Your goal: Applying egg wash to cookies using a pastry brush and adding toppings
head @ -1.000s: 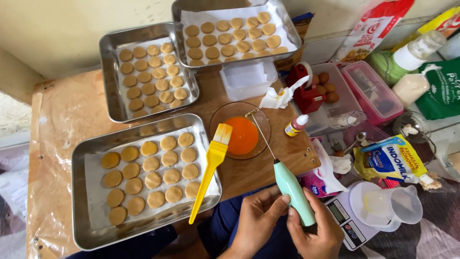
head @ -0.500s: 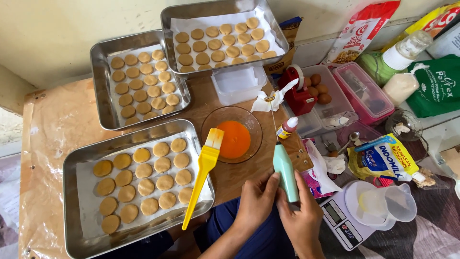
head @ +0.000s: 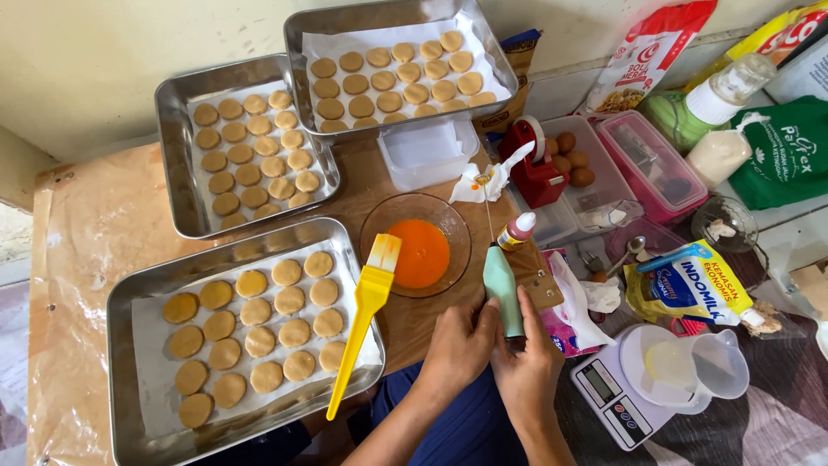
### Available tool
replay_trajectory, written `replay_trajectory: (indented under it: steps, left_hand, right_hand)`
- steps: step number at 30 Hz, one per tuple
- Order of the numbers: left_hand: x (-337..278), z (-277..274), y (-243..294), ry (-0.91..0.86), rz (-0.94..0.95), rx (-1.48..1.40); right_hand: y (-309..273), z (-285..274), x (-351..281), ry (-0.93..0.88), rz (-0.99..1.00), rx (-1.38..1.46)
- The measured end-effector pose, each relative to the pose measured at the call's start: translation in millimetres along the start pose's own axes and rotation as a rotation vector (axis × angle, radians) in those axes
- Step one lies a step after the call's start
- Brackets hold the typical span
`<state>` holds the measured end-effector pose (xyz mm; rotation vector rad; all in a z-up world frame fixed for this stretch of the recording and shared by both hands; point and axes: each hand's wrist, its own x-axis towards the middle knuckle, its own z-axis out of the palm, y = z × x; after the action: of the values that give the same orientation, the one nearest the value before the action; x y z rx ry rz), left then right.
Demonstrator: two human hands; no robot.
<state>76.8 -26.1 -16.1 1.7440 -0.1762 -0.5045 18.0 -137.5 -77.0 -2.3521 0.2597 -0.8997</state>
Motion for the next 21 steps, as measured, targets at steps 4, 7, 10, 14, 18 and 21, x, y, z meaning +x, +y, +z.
replay_trajectory:
  steps: [4,7,10,14,18,21]
  left_hand:
    - [-6,-3,10,-0.013,0.002,0.015]
    - [-9,-2,6,0.021,0.073,0.085]
    - [-14,-5,7,0.055,0.147,0.141]
    - [-22,-10,17,0.002,0.038,0.221]
    - [-22,-8,9,0.023,0.086,0.217]
    - [-21,-5,-4,0.051,0.105,0.233]
  right_hand:
    - [-1,3,1,-0.003,0.062,-0.008]
    - [6,5,-2,-0.035,0.088,0.041]
    - [14,11,-6,-0.048,0.065,0.078]
    - [16,11,-9,-0.061,0.084,0.068]
    - [15,11,-8,-0.131,0.144,0.087]
    - [9,8,-5,-0.112,0.079,0.023]
